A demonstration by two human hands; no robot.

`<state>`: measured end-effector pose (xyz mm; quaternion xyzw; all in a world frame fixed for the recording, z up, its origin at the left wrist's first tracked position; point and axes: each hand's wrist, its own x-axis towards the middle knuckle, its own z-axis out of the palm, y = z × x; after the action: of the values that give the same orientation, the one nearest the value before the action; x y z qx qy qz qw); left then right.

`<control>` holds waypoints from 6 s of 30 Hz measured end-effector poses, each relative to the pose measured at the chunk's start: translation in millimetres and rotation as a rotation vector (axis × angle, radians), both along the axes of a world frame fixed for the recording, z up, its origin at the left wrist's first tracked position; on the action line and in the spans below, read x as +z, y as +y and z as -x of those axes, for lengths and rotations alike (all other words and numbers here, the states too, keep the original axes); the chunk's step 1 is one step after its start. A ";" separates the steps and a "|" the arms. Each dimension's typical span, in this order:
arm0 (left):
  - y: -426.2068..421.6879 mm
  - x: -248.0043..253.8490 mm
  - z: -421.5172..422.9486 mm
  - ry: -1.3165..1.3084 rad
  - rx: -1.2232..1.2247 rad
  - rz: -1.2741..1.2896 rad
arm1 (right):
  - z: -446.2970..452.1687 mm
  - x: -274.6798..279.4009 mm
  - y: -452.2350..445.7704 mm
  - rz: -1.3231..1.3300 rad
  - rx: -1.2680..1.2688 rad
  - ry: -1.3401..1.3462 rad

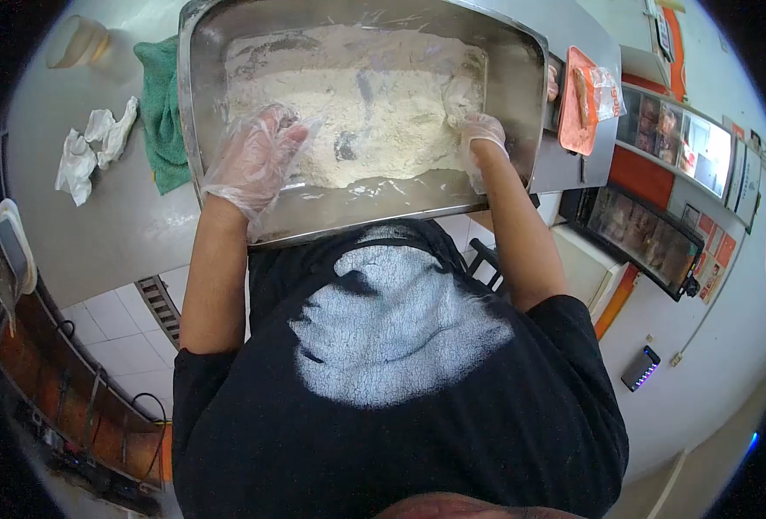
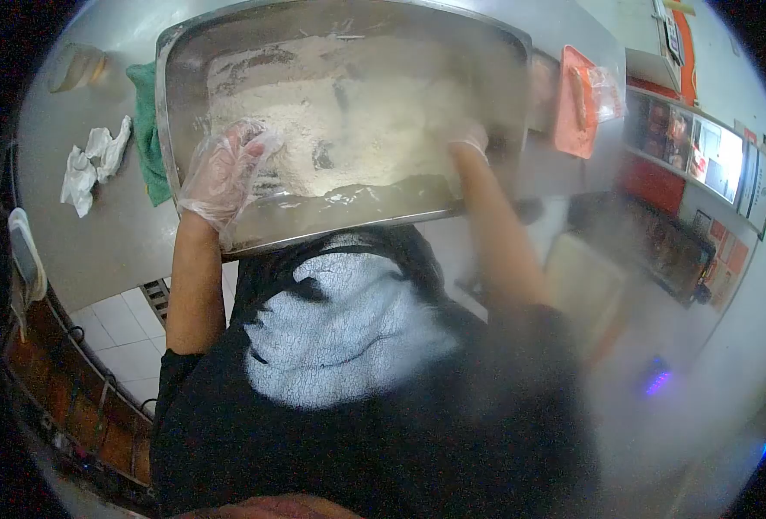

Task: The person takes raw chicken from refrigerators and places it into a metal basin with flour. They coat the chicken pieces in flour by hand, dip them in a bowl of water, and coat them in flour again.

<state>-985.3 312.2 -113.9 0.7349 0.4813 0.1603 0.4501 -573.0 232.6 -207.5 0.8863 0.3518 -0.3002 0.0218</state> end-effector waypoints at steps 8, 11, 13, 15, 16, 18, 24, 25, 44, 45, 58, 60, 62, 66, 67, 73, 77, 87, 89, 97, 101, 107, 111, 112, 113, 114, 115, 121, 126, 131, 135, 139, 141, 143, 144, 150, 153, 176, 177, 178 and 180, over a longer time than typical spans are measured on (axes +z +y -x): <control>0.7 5.3 -2.8 -0.004 -0.018 0.001 | 33.4 -10.5 20.0 -0.170 0.160 -0.404; 0.7 1.5 -2.0 -0.008 -0.001 0.026 | 55.2 10.7 42.1 -0.224 0.067 -0.364; -0.2 2.6 -1.8 0.000 -0.007 -0.035 | 68.3 21.6 43.1 -0.359 0.074 -0.323; 1.1 7.5 -1.8 0.034 -0.028 -0.013 | 79.0 30.6 45.1 -0.371 0.142 -0.295; 3.1 13.8 -1.8 0.061 -0.048 0.040 | 80.9 33.3 45.4 -0.376 0.173 -0.284; 3.0 15.3 -2.7 0.077 -0.079 0.084 | 68.7 10.3 43.9 -0.457 0.148 -0.323; 2.4 9.2 0.0 -0.009 -0.035 0.029 | 62.7 30.6 54.9 -0.272 0.292 -0.330; 1.2 8.4 -1.0 -0.045 -0.011 -0.001 | 63.8 36.9 57.6 -0.183 0.330 -0.331; 6.2 12.7 3.4 0.032 -0.041 0.096 | 1.3 15.5 50.5 -0.487 0.219 -0.277; 5.6 12.3 3.6 0.047 -0.038 0.087 | -8.4 13.0 52.4 -0.527 0.168 -0.231; 2.4 3.0 7.6 -0.028 0.027 0.052 | 22.2 187.8 94.5 -0.540 0.469 -0.179; 3.6 6.6 8.9 -0.036 0.024 0.065 | 54.6 228.2 114.4 -0.593 0.320 -0.086; 7.4 16.2 7.7 -0.022 -0.003 0.144 | 42.6 243.5 141.9 -0.669 0.527 -0.130; 10.9 19.3 8.0 -0.041 -0.023 0.129 | 50.5 257.1 219.9 -0.804 0.311 0.025; 10.0 18.8 7.6 -0.069 -0.006 0.105 | 52.8 248.5 238.2 -0.804 0.327 0.078; 6.9 14.3 8.7 -0.057 0.021 0.089 | 53.3 152.6 343.9 -0.673 0.299 0.434; 3.1 4.5 10.8 -0.100 0.040 0.116 | 42.9 85.4 381.5 -0.591 0.048 0.711; 10.1 16.1 16.8 -0.031 -0.044 0.166 | 87.6 95.8 354.3 -0.487 0.916 -0.298; 11.0 16.1 16.4 -0.051 -0.043 0.130 | 81.6 89.5 361.6 -0.569 0.816 -0.069; 9.3 15.5 13.2 -0.068 -0.009 0.151 | 72.9 192.6 369.8 -0.787 0.678 0.025; 9.9 22.1 13.0 -0.061 -0.004 0.194 | 58.7 313.4 375.0 -0.938 0.485 0.416; 8.0 13.7 8.0 0.008 0.016 0.142 | 83.3 444.2 336.3 -1.282 0.571 0.196; 6.8 13.5 6.8 -0.027 0.050 0.046 | 69.0 413.6 336.1 -1.223 0.677 0.184; 7.3 15.8 6.8 -0.027 0.047 -0.034 | 67.6 396.5 333.5 -1.208 0.689 0.192; 6.9 14.6 6.6 -0.025 0.043 -0.109 | 66.2 378.2 325.9 -1.176 0.698 0.210; 5.4 0.1 5.5 -0.026 0.178 -0.072 | 69.3 358.9 317.5 -1.205 0.678 0.219; 5.5 -15.6 4.5 -0.025 0.312 -0.040 | 77.1 337.9 309.1 -1.236 0.656 0.225; 18.6 -36.1 -3.0 -0.571 0.593 0.164 | 111.5 295.9 198.3 -0.626 0.634 0.294; 26.4 -62.6 3.3 -0.221 0.595 0.235 | 96.3 211.5 137.8 -0.445 0.459 0.603; 31.1 -142.0 27.4 0.074 0.420 0.214 | 8.2 71.9 112.5 -0.275 0.783 0.221; 28.4 -112.1 1.7 0.145 0.587 0.535 | -3.5 17.1 86.8 -0.083 0.702 0.092; 3.9 -98.6 -35.6 -0.313 0.704 0.533 | 41.8 17.0 53.5 -0.027 1.137 0.238; 11.1 -137.0 -34.7 -0.026 0.497 0.185 | 79.4 55.4 47.6 0.131 1.409 0.326; 3.7 -87.9 -65.1 0.264 0.256 0.092 | 104.8 86.8 27.0 0.128 1.495 0.510; -2.7 -66.4 -83.4 0.405 0.136 0.046 | 110.2 65.1 13.9 0.030 1.440 0.621; -32.2 -62.9 -119.8 0.754 -0.399 0.287 | 95.9 86.3 -15.8 0.163 1.166 0.662; -45.2 -78.0 -101.2 0.515 -0.256 0.212 | 76.9 98.3 -0.2 0.175 0.846 0.829; -43.3 -38.8 -99.6 0.256 0.101 0.789 | 31.4 52.6 125.1 0.786 0.254 0.995; -41.7 -45.2 -98.3 0.243 0.073 0.822 | 23.4 22.6 111.3 0.689 0.349 0.902; -40.3 -53.9 -97.8 0.232 0.043 0.854 | 19.1 5.4 100.8 0.591 0.440 0.809; -40.7 -70.7 -103.2 0.190 -0.005 0.865 | 38.2 53.2 71.8 0.476 1.007 0.844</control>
<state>-882.1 271.5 -184.6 0.4914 0.5417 -0.1251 0.6704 -611.2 304.5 -154.3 0.3940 0.6229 -0.6411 0.2136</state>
